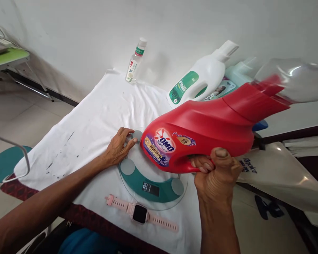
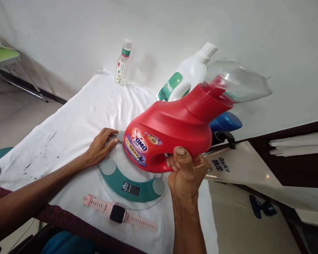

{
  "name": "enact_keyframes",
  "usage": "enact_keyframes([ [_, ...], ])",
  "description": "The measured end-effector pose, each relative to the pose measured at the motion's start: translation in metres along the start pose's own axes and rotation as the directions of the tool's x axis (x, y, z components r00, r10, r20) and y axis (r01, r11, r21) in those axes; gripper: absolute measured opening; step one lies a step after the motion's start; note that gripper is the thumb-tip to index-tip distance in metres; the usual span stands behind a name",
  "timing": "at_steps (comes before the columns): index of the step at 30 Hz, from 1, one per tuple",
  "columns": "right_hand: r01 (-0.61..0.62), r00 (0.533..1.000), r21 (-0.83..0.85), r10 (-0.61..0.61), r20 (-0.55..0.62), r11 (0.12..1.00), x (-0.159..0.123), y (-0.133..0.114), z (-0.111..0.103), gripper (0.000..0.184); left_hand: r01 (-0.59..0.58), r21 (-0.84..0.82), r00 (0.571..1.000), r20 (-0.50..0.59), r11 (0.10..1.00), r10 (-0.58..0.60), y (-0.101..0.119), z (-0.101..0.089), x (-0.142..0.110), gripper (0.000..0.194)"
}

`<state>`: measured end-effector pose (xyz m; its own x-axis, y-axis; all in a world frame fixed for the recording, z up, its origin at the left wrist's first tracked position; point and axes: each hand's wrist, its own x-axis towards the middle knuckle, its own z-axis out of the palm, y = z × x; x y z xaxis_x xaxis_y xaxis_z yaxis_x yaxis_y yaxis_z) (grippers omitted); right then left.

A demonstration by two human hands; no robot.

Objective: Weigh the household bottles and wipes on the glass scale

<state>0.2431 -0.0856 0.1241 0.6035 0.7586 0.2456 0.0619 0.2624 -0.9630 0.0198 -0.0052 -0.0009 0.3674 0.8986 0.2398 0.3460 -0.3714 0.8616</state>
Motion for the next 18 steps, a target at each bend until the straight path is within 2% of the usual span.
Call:
enact_keyframes([
  [3,0.046,0.999,0.022,-0.046,-0.005,0.999,-0.014,0.005,-0.002,0.074,-0.012,0.009,1.0,-0.002,1.0,0.012,-0.001,0.0,0.0,0.037],
  [7,0.066,0.997,-0.005,-0.066,0.028,0.998,-0.018,0.008,-0.006,0.076,-0.026,0.026,1.0,0.011,0.999,0.026,-0.003,0.0,0.001,0.039],
  [11,0.102,0.994,-0.09,-0.099,0.039,0.991,-0.017,0.012,-0.02,0.064,-0.05,0.05,0.999,0.022,0.998,0.049,-0.006,-0.001,0.003,0.043],
  [14,0.115,0.99,-0.146,-0.125,-0.059,0.983,-0.025,0.028,-0.046,0.066,-0.065,0.065,0.998,0.028,0.996,0.063,-0.008,0.0,0.003,0.044],
  [16,0.087,0.97,-0.232,-0.135,-0.203,0.969,-0.036,0.044,-0.069,0.071,-0.067,0.075,0.997,0.031,0.995,0.065,-0.009,0.0,0.003,0.042],
  [18,0.015,0.929,-0.312,-0.128,-0.347,0.95,-0.049,0.062,-0.09,0.077,-0.061,0.088,0.998,0.031,0.994,0.059,-0.008,0.0,0.003,0.041],
])
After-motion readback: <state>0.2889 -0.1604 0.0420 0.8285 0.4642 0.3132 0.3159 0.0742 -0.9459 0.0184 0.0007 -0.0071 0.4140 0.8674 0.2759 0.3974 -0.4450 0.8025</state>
